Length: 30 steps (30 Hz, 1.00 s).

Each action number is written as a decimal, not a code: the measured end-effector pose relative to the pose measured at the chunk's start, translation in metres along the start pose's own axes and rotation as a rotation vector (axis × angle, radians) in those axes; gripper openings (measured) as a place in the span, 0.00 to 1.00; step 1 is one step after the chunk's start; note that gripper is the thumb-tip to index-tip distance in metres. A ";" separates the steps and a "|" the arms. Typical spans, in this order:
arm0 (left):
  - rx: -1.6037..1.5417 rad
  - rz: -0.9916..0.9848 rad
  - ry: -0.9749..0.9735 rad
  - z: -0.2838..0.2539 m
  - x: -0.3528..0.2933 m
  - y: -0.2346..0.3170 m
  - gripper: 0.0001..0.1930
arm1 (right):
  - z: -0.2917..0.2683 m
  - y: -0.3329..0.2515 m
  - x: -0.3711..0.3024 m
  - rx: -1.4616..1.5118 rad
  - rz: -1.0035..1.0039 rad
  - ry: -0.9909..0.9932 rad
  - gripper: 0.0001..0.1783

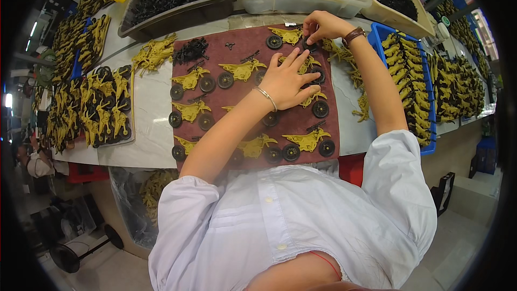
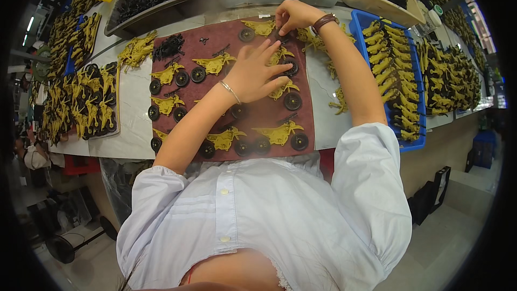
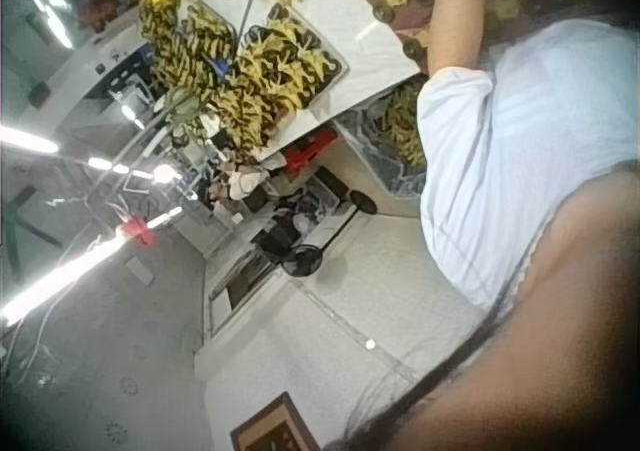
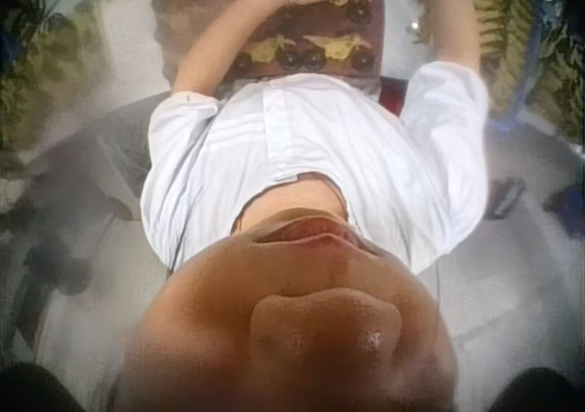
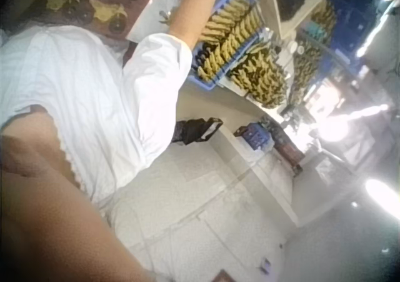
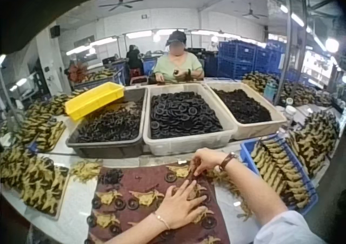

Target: The person assembles toy motorcycles by hand, attaching handlebars to motorcycle frames placed on a mat, and then taking wheels from a container and mounting them onto each frame.

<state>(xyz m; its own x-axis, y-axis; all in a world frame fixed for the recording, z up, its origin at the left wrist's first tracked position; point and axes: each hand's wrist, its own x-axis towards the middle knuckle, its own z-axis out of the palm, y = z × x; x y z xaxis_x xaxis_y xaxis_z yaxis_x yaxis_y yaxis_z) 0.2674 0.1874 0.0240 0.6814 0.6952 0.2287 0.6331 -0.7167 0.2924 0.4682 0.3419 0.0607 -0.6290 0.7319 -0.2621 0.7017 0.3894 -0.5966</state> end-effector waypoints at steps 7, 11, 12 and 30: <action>0.001 0.001 0.140 -0.017 -0.002 -0.002 0.25 | 0.002 0.010 -0.001 -0.072 -0.074 0.230 0.13; -0.045 -0.018 0.217 -0.071 -0.013 -0.010 0.18 | -0.013 0.005 0.000 -0.092 -0.093 0.559 0.18; -0.089 -0.063 0.206 -0.082 -0.019 -0.012 0.17 | -0.015 0.000 -0.001 -0.080 -0.091 0.671 0.18; -0.341 -0.563 0.508 -0.121 -0.148 -0.026 0.10 | 0.006 -0.071 0.040 -0.011 -0.428 0.822 0.11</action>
<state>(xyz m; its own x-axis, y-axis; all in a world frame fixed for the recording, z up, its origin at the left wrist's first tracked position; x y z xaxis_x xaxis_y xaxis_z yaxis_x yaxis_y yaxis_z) 0.1057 0.1094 0.0952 -0.0043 0.9433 0.3319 0.6282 -0.2557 0.7349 0.3910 0.3402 0.0885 -0.4034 0.6895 0.6015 0.4701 0.7202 -0.5103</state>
